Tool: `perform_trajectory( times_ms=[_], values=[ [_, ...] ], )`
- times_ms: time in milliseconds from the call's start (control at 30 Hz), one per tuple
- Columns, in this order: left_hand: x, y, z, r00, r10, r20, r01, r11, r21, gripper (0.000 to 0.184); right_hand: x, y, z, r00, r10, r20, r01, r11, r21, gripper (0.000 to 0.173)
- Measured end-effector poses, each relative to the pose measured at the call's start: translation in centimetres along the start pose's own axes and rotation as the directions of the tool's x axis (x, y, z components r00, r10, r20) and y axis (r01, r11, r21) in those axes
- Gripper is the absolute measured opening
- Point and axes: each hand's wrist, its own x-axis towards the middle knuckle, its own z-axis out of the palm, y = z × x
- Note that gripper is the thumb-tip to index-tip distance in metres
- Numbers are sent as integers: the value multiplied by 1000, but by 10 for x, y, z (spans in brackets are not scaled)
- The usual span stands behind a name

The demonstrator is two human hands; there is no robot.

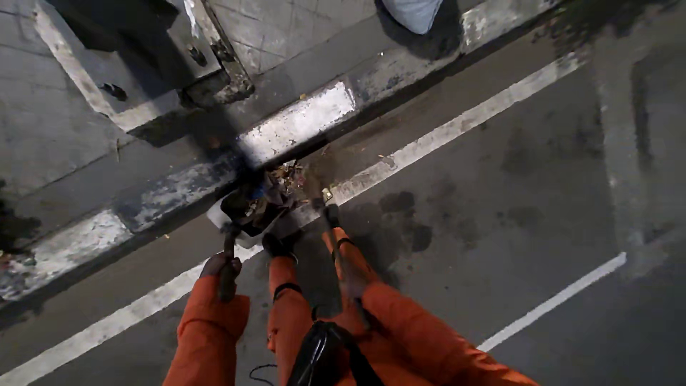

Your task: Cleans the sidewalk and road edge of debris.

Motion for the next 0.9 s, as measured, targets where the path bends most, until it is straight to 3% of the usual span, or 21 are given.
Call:
perform_trajectory(
  times_ms=[133, 233, 333, 400, 467, 567, 633, 700, 800, 900],
  values=[
    [0, -3, -13, 1000, 18, -14, -17, 999, 50, 14, -2, -22, 35, 992, -94, 82, 96, 995, -22, 85],
    [9, -1, -35, 1000, -23, 2, 23, 1000, -9, 14, -20, 15, 29, 984, -146, 104, 159, 979, -129, 85],
    [7, -2, -67, 996, -81, 46, 86, 989, -117, 20, -72, 46, 33, 999, -37, -22, 35, 995, -89, 81],
    [-17, -6, -85, 992, -105, 64, 113, 985, -133, 25, -79, 65, 33, 984, 51, -171, -48, 999, 20, 81],
    [-47, -9, -94, 986, -143, 82, 153, 980, -129, 27, -61, 65, 18, 943, 134, -306, -96, 986, 138, 84],
    [-67, -11, -90, 989, -140, 52, 145, 984, -105, 25, 4, 29, -34, 903, 159, -400, -60, 966, 250, 79],
    [-64, -14, -81, 992, -124, 33, 125, 991, -50, 25, 49, -3, -59, 917, 122, -379, -37, 974, 225, 72],
    [-60, -10, -69, 994, -111, 19, 111, 994, -12, 24, 80, -25, -56, 950, 65, -307, -39, 995, 90, 74],
    [-64, -10, -54, 991, -134, -15, 134, 991, -4, 24, 57, -31, -24, 988, 27, -153, -48, 990, -132, 85],
    [-63, -2, -38, 988, -153, 5, 153, 988, -20, 20, 31, 2, -28, 993, -94, -66, 86, 989, -122, 83]
  ],
)
